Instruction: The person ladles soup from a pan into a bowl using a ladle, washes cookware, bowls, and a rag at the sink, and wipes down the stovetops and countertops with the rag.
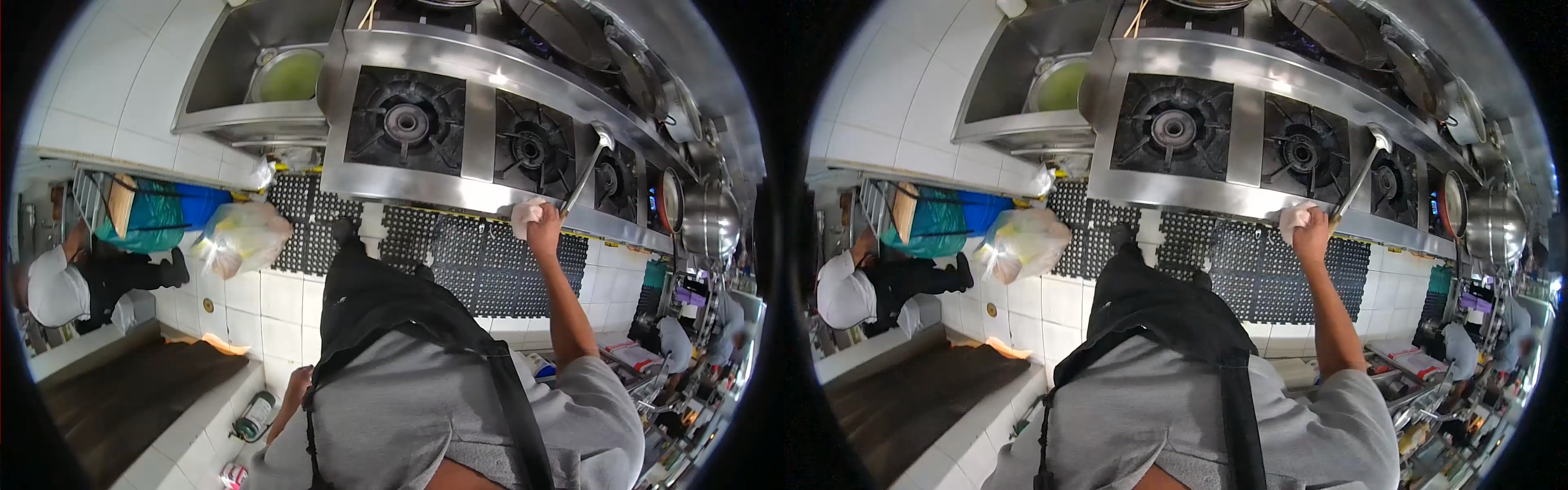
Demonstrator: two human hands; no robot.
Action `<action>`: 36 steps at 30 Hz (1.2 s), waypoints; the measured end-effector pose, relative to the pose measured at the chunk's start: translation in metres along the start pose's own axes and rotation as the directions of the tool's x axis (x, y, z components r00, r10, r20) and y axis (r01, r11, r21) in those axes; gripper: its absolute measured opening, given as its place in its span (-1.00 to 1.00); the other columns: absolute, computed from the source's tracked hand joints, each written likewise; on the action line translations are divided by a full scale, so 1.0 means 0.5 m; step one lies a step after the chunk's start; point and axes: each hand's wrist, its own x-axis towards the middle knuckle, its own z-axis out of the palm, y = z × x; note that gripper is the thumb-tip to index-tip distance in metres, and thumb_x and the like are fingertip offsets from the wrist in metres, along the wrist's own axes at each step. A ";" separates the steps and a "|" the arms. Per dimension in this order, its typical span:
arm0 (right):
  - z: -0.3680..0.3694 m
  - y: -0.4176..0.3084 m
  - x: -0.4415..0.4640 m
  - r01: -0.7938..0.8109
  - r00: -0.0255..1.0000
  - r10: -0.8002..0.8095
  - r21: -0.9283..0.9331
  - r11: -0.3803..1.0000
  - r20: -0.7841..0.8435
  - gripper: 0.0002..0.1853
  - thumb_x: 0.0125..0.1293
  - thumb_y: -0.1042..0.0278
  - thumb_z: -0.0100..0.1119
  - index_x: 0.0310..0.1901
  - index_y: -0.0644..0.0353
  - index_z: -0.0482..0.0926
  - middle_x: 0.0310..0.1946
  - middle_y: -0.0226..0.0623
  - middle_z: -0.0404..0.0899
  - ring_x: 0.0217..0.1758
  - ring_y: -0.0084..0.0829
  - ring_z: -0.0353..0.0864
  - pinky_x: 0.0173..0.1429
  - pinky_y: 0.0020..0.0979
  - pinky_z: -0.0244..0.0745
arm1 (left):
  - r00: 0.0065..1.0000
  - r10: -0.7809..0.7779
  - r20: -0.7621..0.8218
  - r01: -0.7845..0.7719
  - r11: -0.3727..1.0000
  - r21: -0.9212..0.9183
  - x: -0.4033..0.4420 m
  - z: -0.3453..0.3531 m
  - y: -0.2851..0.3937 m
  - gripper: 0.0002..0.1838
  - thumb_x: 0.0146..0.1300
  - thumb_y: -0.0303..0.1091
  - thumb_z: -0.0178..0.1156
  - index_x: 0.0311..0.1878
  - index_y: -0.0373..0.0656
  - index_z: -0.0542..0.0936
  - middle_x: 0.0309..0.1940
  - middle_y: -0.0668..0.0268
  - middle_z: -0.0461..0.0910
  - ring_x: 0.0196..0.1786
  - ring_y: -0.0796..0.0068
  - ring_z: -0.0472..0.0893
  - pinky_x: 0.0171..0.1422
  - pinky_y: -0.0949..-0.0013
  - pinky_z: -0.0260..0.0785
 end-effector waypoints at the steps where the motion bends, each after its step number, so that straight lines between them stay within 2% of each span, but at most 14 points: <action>1: 0.000 -0.040 0.005 -0.003 1.000 0.002 -0.012 1.000 -0.028 -0.64 0.03 0.60 0.09 -0.05 0.27 0.53 -0.13 0.05 0.53 0.05 0.15 0.48 0.17 -0.03 0.41 | 1.000 -0.016 -0.016 0.016 0.998 -0.057 -0.009 -0.004 0.078 -0.68 0.44 -0.10 0.16 0.12 -0.04 0.59 -0.16 0.35 0.66 -0.18 0.36 0.67 -0.12 0.16 0.48; 4: 0.100 -0.155 0.022 0.020 1.000 -0.019 0.053 0.998 -0.017 -0.59 0.03 0.55 0.12 0.00 0.25 0.54 -0.07 0.07 0.54 0.04 0.16 0.47 0.18 -0.02 0.40 | 0.965 0.261 0.006 -0.261 0.964 0.053 -0.002 -0.051 0.329 -0.59 0.42 -0.03 0.18 0.21 -0.01 0.55 -0.05 0.33 0.64 -0.11 0.28 0.69 -0.08 0.12 0.48; 5: 0.155 -0.163 0.036 0.132 0.990 -0.128 -0.073 0.989 0.053 -0.54 0.02 0.51 0.14 0.05 0.23 0.55 -0.05 0.07 0.56 0.06 0.16 0.47 0.22 0.00 0.39 | 0.923 0.384 0.020 -0.383 0.916 0.114 0.005 -0.073 0.413 -0.57 0.42 -0.01 0.19 0.23 -0.01 0.54 -0.02 0.33 0.64 -0.09 0.27 0.70 -0.07 0.12 0.47; 8: 0.243 -0.245 0.060 0.115 0.993 -0.116 -0.092 0.989 0.001 -0.49 0.00 0.51 0.11 0.10 0.22 0.55 -0.07 0.06 0.60 0.05 0.16 0.49 0.25 0.02 0.39 | 0.881 0.472 0.022 -0.473 0.880 0.043 -0.086 -0.114 0.701 -0.55 0.43 0.01 0.17 0.23 -0.06 0.55 -0.03 0.33 0.65 -0.11 0.33 0.70 -0.07 0.18 0.48; 10: 0.248 -0.314 0.074 -0.162 0.982 0.169 -0.075 0.984 0.086 -0.51 0.07 0.50 0.13 0.12 0.23 0.55 -0.05 0.06 0.61 0.06 0.14 0.54 0.25 -0.04 0.43 | 0.849 0.526 0.040 -0.527 0.842 0.116 -0.077 -0.184 0.854 -0.60 0.50 -0.06 0.13 0.26 -0.05 0.54 0.04 0.31 0.65 -0.07 0.41 0.69 0.00 0.25 0.48; 12: 0.261 -0.333 0.044 -0.344 0.938 0.325 0.221 0.913 0.118 -0.54 0.15 0.48 0.14 0.15 0.25 0.51 -0.06 0.07 0.64 0.04 0.05 0.63 0.18 -0.15 0.50 | 0.814 0.581 0.024 -0.581 0.810 0.081 -0.103 -0.241 0.974 -0.60 0.51 -0.06 0.12 0.27 -0.04 0.53 0.06 0.32 0.65 -0.07 0.43 0.69 0.02 0.28 0.47; 13: 0.257 -0.357 0.032 -0.311 0.950 0.311 -0.036 0.950 0.005 -0.56 0.20 0.50 0.11 0.16 0.26 0.48 -0.11 0.03 0.67 -0.05 -0.05 0.69 0.08 -0.23 0.53 | 0.824 0.567 0.016 -0.567 0.822 0.054 -0.091 -0.274 1.020 -0.61 0.52 -0.07 0.11 0.27 -0.04 0.53 0.07 0.32 0.65 -0.06 0.44 0.69 0.03 0.31 0.46; 16: 0.183 -0.432 0.002 -0.569 0.822 0.524 0.351 0.744 0.223 -0.49 0.13 0.60 0.04 0.19 0.28 0.48 -0.08 -0.07 0.67 -0.02 -0.23 0.68 0.11 -0.34 0.54 | 0.796 0.605 0.013 -0.605 0.796 0.008 -0.078 -0.363 1.114 -0.53 0.46 0.05 0.17 0.21 -0.10 0.56 0.00 0.32 0.66 -0.14 0.43 0.71 -0.12 0.31 0.48; 18: 0.128 -0.464 -0.014 -0.383 0.914 0.339 0.200 0.902 0.224 -0.48 0.14 0.63 0.03 0.21 0.33 0.51 -0.03 -0.12 0.67 0.02 -0.36 0.66 0.14 -0.41 0.52 | 0.856 0.517 -0.009 -0.515 0.855 0.068 -0.045 -0.407 1.149 -0.52 0.45 0.07 0.15 0.19 -0.10 0.56 -0.03 0.34 0.65 -0.19 0.43 0.70 -0.17 0.32 0.47; 22: 0.018 -0.640 0.018 -0.507 0.862 0.378 0.596 0.623 0.338 -0.47 0.17 0.69 -0.04 0.23 0.37 0.53 0.02 -0.24 0.67 0.06 -0.45 0.64 0.21 -0.47 0.49 | 0.892 0.452 -0.013 -0.431 0.858 0.281 -0.038 -0.446 1.157 -0.65 0.40 -0.10 0.14 0.10 -0.09 0.62 -0.12 0.35 0.63 -0.24 0.41 0.69 -0.29 0.32 0.47; 26: -0.038 -0.769 0.084 -0.328 0.943 0.214 0.833 0.445 0.257 -0.47 0.12 0.60 -0.05 0.18 0.35 0.58 -0.01 -0.24 0.69 -0.03 -0.41 0.70 0.13 -0.43 0.58 | 0.856 0.493 0.153 -0.516 0.813 0.269 -0.127 -0.421 1.218 -0.66 0.47 -0.13 0.15 0.20 0.00 0.60 -0.03 0.38 0.67 -0.18 0.41 0.70 -0.18 0.32 0.51; 32: -0.001 -1.040 0.256 -0.173 0.983 0.094 0.966 0.194 0.157 -0.47 0.15 0.72 -0.06 0.19 0.37 0.58 0.00 -0.22 0.70 0.00 -0.43 0.69 0.11 -0.44 0.59 | 0.694 0.570 0.440 -0.707 0.656 0.265 -0.281 -0.309 1.511 -0.60 0.47 -0.10 0.21 0.25 -0.06 0.55 0.12 0.34 0.64 0.02 0.46 0.67 0.10 0.33 0.48; 34: 0.013 -1.115 0.322 -0.155 0.987 0.091 0.911 0.383 0.129 -0.52 0.21 0.73 -0.07 0.16 0.36 0.61 -0.04 -0.27 0.71 -0.03 -0.49 0.68 0.07 -0.50 0.55 | 0.602 0.645 0.471 -0.790 0.570 0.227 -0.311 -0.283 1.601 -0.60 0.47 -0.09 0.21 0.25 -0.07 0.55 0.12 0.33 0.64 0.05 0.46 0.67 0.13 0.35 0.47; 36: 0.046 -1.157 0.392 -0.086 0.996 0.032 0.902 0.424 0.080 -0.55 0.23 0.71 -0.05 0.14 0.35 0.62 -0.07 -0.29 0.71 -0.05 -0.52 0.67 0.06 -0.51 0.54 | 0.572 0.650 0.500 -0.809 0.549 0.211 -0.316 -0.277 1.671 -0.58 0.49 -0.06 0.19 0.25 -0.09 0.55 0.12 0.33 0.63 0.07 0.45 0.66 0.15 0.37 0.46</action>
